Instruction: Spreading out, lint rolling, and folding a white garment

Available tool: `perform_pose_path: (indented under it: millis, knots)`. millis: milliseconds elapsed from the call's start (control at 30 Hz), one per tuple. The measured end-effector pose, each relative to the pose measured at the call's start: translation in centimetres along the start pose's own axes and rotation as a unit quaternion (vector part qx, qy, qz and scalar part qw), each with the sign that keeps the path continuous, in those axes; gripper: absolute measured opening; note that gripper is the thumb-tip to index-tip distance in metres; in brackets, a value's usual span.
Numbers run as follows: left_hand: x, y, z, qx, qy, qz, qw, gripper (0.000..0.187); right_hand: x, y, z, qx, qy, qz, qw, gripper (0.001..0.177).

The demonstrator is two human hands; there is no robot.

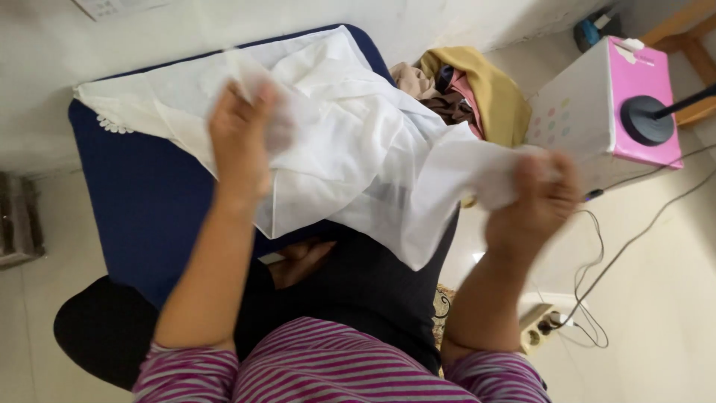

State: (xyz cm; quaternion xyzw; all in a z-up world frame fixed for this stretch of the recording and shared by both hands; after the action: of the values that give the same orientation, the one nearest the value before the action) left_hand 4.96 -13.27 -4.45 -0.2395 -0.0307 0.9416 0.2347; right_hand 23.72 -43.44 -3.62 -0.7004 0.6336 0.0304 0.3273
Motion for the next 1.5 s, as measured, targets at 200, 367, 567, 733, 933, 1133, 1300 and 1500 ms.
perform_pose_path:
  millis: [200, 367, 567, 733, 933, 1133, 1300, 1500]
  knots:
    - [3.2, 5.0, -8.2, 0.011, -0.104, -0.001, 0.995, 0.015, -13.2, 8.1, 5.9, -0.14, 0.043, -0.313, 0.939, 0.008]
    - [6.2, 6.0, -9.4, 0.006, -0.12, -0.011, 0.993, 0.028, -14.7, 11.5, 11.6, -0.207, 0.042, -0.356, 0.91, 0.017]
    - [6.2, 5.8, -10.8, -0.01, -0.033, -0.049, 0.998, 0.048, -17.0, 11.0, 7.9, -0.231, -0.053, -0.506, 0.829, 0.045]
    - [7.1, 5.1, -12.4, 0.06, -0.033, 0.01, 0.998, 0.024, -16.8, 10.0, 9.3, -0.184, -0.002, -0.511, 0.84, 0.04]
    - [8.6, 5.0, -13.5, 0.068, -0.067, 0.035, 0.995, 0.014, -19.0, 10.1, 8.5, 0.055, 0.158, -0.497, 0.852, 0.038]
    - [8.8, 4.7, -13.0, 0.039, -0.057, 0.014, 0.998, 0.012, -19.7, 11.0, 9.9, 0.107, 0.173, -0.494, 0.846, 0.006]
    - [8.2, 4.3, -11.6, 0.024, -0.028, -0.006, 0.999, 0.018, -19.8, 11.3, 11.1, 0.066, 0.132, -0.483, 0.863, 0.003]
    - [7.5, 3.8, -10.7, -0.062, 0.018, -0.036, 0.997, 0.023, -19.1, 10.7, 12.0, 0.051, 0.141, -0.473, 0.868, 0.004]
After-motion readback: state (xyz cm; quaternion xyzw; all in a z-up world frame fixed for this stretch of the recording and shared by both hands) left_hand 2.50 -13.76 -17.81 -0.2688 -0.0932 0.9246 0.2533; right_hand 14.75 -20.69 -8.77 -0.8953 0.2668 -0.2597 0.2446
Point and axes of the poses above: each hand's wrist, its own y-axis away from the middle knuckle, its own x-axis out of the back of the hand, z = x × y, the point moved 2 cm from there along -y, towards the middle knuckle
